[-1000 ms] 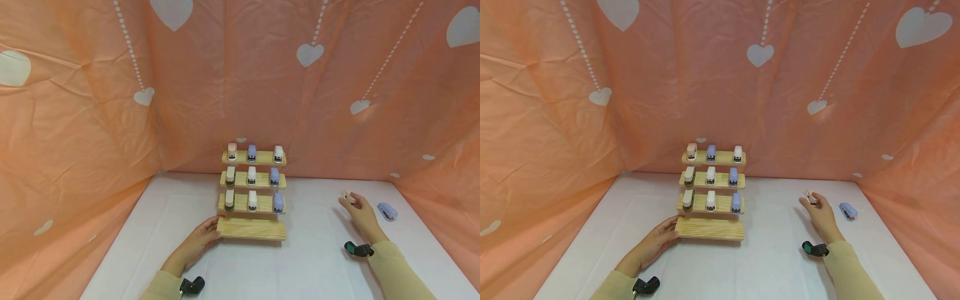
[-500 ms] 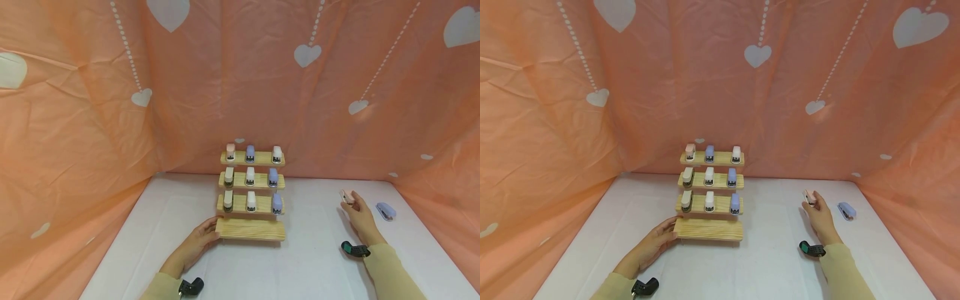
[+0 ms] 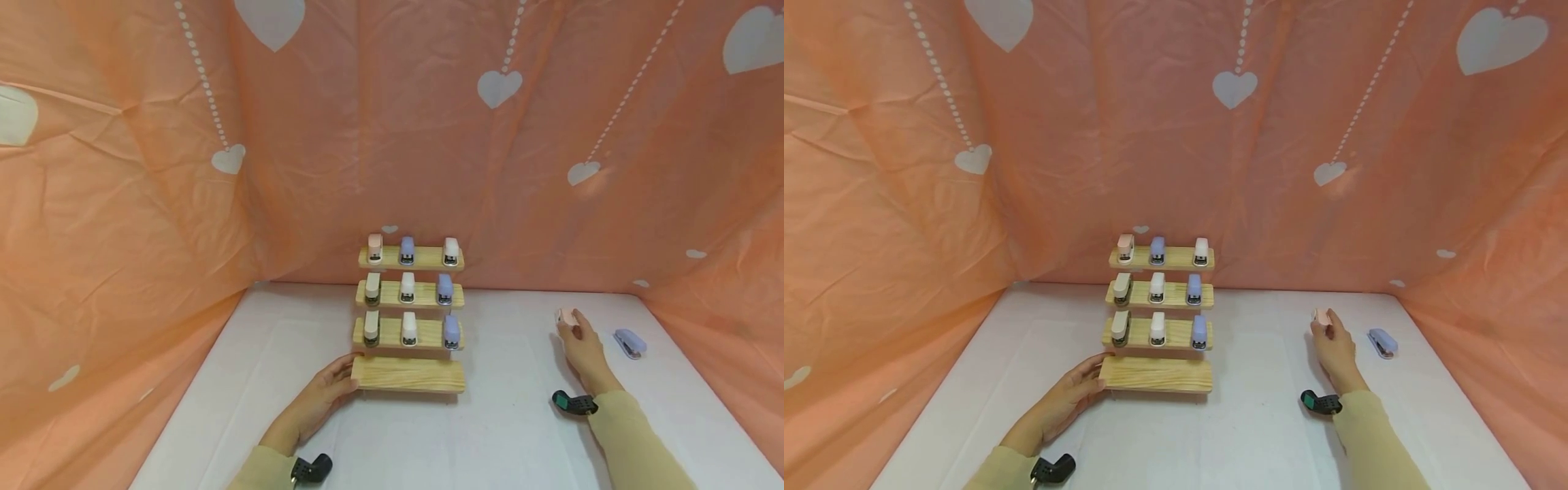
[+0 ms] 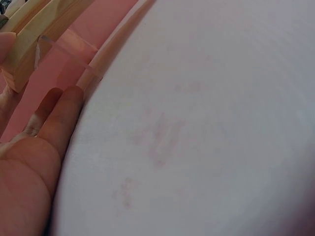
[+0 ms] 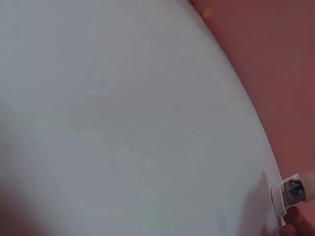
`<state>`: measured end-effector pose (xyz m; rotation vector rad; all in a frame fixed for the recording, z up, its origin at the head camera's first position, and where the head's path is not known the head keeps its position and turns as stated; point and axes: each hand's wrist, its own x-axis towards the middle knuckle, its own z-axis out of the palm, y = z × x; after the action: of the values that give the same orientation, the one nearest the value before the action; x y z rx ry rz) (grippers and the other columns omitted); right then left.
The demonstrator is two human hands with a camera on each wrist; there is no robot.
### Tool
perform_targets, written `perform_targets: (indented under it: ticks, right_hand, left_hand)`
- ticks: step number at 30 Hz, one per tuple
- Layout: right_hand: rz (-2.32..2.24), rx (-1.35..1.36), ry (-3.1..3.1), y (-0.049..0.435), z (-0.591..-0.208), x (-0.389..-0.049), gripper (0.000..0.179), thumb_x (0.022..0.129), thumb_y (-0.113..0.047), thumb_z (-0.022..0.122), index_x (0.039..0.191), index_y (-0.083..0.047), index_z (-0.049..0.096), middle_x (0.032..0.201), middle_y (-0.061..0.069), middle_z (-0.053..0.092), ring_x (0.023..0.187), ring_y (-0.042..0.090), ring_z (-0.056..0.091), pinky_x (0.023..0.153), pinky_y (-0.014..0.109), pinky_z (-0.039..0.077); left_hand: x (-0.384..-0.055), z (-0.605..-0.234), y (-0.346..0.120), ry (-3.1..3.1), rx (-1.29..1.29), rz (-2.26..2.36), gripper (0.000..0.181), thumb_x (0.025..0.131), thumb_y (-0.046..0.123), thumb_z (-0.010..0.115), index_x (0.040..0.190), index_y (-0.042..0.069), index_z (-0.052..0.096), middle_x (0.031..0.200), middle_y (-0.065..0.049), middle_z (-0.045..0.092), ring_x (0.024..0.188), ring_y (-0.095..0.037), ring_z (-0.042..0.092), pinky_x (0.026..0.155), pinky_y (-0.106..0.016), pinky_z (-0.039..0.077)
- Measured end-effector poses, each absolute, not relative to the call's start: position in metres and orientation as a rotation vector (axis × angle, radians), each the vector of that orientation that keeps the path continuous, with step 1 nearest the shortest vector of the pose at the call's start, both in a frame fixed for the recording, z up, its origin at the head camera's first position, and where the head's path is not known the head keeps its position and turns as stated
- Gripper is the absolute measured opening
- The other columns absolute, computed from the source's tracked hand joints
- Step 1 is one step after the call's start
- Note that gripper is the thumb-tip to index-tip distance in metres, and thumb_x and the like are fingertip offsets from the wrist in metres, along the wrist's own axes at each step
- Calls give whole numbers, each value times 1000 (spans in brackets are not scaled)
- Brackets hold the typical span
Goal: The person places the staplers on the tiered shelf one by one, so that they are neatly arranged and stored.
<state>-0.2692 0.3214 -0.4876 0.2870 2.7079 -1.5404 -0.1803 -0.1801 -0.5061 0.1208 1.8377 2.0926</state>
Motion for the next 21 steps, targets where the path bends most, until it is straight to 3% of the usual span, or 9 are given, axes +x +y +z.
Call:
perform_targets:
  ticks: [7, 13, 16, 21]
  right_hand:
    - [-1343, 234, 2795, 331, -480, -277, 79, 100, -55, 24, 154, -4, -3, 147, 40, 16, 135, 55, 15, 109, 67, 15]
    - [-1418, 165, 2703, 338, -480, -282, 72, 101, -53, 18, 155, -11, -4, 156, 27, -2, 140, 50, -5, 109, 68, 2]
    - [-1496, 168, 2625, 337, -481, -282, 72, 101, -51, 20, 155, -11, -6, 158, 23, -7, 140, 46, -11, 110, 66, -2]
    - [-1541, 182, 2567, 336, -480, -283, 76, 102, -50, 28, 154, -9, -9, 156, 28, -6, 141, 47, -5, 111, 65, 1]
  left_hand:
    - [-181, -506, -177, 1828, 132, 2101, 69, 93, 17, 62, 150, 3, 27, 149, -22, 34, 130, -28, 43, 106, -35, 40]
    - [-181, -506, -179, 1830, 122, 2101, 69, 93, 17, 62, 151, 4, 27, 149, -22, 34, 130, -28, 43, 107, -35, 40]
    - [-181, -507, -180, 1836, 114, 2103, 69, 92, 18, 62, 151, 4, 28, 149, -21, 35, 129, -28, 44, 107, -35, 40]
    - [-180, -508, -180, 1845, 111, 2106, 68, 92, 17, 62, 150, 3, 28, 148, -22, 35, 128, -26, 45, 106, -34, 40]
